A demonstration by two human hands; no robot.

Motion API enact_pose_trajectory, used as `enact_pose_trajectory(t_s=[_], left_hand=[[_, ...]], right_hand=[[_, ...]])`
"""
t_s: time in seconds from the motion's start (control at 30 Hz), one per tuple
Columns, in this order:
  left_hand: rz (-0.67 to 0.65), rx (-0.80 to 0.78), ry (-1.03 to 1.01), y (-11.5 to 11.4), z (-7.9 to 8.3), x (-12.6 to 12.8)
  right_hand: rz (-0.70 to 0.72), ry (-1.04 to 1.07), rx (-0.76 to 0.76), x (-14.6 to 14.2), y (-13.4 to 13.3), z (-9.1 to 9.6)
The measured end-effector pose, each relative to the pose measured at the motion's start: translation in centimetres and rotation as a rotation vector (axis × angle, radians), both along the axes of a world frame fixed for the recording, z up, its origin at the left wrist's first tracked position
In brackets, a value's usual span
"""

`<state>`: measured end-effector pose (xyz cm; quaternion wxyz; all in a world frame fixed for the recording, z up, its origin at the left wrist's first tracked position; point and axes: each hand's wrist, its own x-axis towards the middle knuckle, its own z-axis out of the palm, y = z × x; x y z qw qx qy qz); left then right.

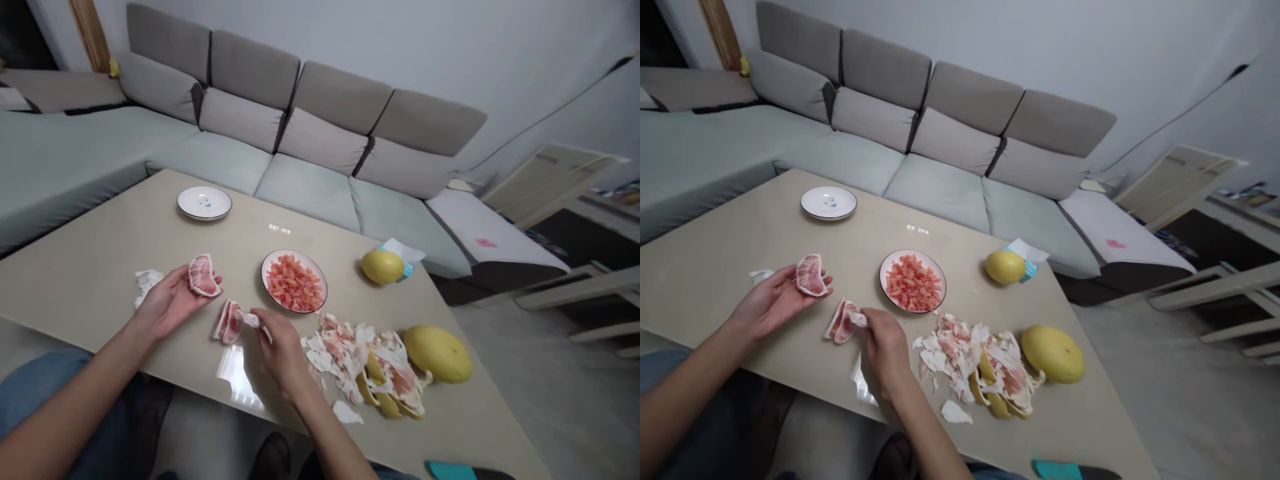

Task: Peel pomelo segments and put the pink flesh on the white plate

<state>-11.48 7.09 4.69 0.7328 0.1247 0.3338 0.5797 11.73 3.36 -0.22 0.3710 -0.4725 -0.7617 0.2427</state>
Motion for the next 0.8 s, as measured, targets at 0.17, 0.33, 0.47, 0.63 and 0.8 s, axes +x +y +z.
enact_pose_trajectory(t_s=[0.17,0.33,0.47,0.63,0.8], left_hand=[[0.021,0.015,-0.022,0.5,-1.7,-2.1],[0.028,0.067,-0.035,0.3,-2.6,-2.5],[-0.008,0.025,-0.063,0.5,-2.9,-1.6],[-0.138,0.023,-0.009,-0.5,-3.2,0.3],[-0.378,0.064,-0.007,-4.1,-2.8,3.6]], right_hand=[[-0.087,-0.050,0.157,-1.6,2.3,-1.3],[-0.104,-0.067,0.113,-1.8,0.6,-3.0],[-0.069,-0.110,0.056,-1.3,-0.8,-3.2],[-0.114,-0.118,0.017,1.8,-2.5,-2.5],[-0.149,0.128,-0.276,3.5,-5.0,0.3]])
